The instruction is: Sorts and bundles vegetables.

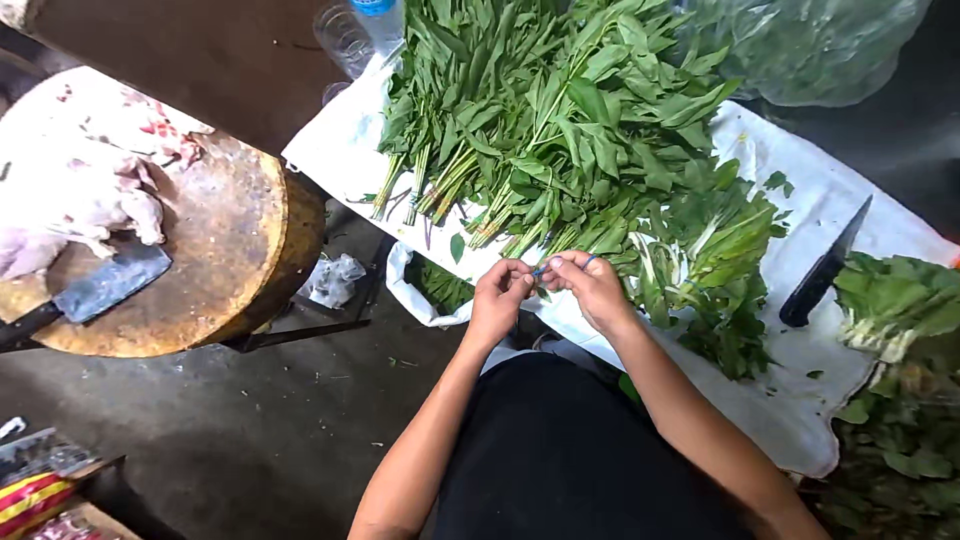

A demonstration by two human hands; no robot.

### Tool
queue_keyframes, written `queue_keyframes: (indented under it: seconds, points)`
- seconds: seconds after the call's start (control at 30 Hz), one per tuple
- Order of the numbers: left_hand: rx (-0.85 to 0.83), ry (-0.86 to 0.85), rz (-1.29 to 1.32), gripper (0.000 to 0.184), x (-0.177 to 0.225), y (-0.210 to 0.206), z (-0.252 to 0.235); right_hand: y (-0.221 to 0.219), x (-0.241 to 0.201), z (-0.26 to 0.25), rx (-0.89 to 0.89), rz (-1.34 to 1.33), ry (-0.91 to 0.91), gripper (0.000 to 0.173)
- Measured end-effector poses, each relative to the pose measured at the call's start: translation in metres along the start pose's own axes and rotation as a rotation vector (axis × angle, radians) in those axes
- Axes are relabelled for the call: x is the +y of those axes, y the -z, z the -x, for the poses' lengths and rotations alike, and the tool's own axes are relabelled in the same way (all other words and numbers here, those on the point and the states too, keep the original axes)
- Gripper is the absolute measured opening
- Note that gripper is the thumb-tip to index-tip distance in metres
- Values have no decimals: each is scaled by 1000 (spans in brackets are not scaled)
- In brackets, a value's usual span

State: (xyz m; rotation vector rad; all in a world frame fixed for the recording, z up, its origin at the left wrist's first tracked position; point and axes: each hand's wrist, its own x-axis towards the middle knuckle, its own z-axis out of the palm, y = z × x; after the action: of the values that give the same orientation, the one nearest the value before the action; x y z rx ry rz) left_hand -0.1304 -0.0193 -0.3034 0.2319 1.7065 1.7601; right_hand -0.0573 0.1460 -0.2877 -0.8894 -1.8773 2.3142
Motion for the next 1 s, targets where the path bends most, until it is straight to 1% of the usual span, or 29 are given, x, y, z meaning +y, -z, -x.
queue_keyframes:
  seconds: [0.1,0.2,0.27,0.33,0.43,0.5,0.53,0.6,0.7,0.77,0.83,0.93,1.0]
  points:
    - [-9,23,86,12,0,1,0,2,-4,0,-24,-113,-100,25]
    - [-13,36,164,15,2,-2,1,-1,-4,3,-101,-117,-170,30]
    - [-10,51,173,16,5,-4,1,-6,-1,6,-109,-91,-158,26]
    - [-1,59,172,17,5,-5,1,-10,0,9,-70,-89,-153,20]
    - [23,89,196,17,7,-5,2,-13,-2,9,-44,-89,-209,19]
    - [41,143,281,16,9,-5,3,-13,-2,9,-31,-98,-219,20]
    - [45,169,335,15,9,-4,4,-13,-2,9,-18,-128,-222,20]
    - [48,204,431,14,9,-1,5,-11,-4,9,19,-273,-235,23]
    - [24,224,510,13,6,1,6,-5,-7,8,41,-478,-245,28]
    - [-9,229,536,13,4,1,9,-5,-8,9,28,-513,-260,29]
    - [-26,233,547,12,5,-1,10,-6,-8,11,23,-509,-275,26]
    - [-17,244,550,13,7,-4,10,-3,-4,14,-34,-605,-219,23]
    - [-2,246,545,14,7,-4,10,2,-3,15,-78,-665,-184,25]
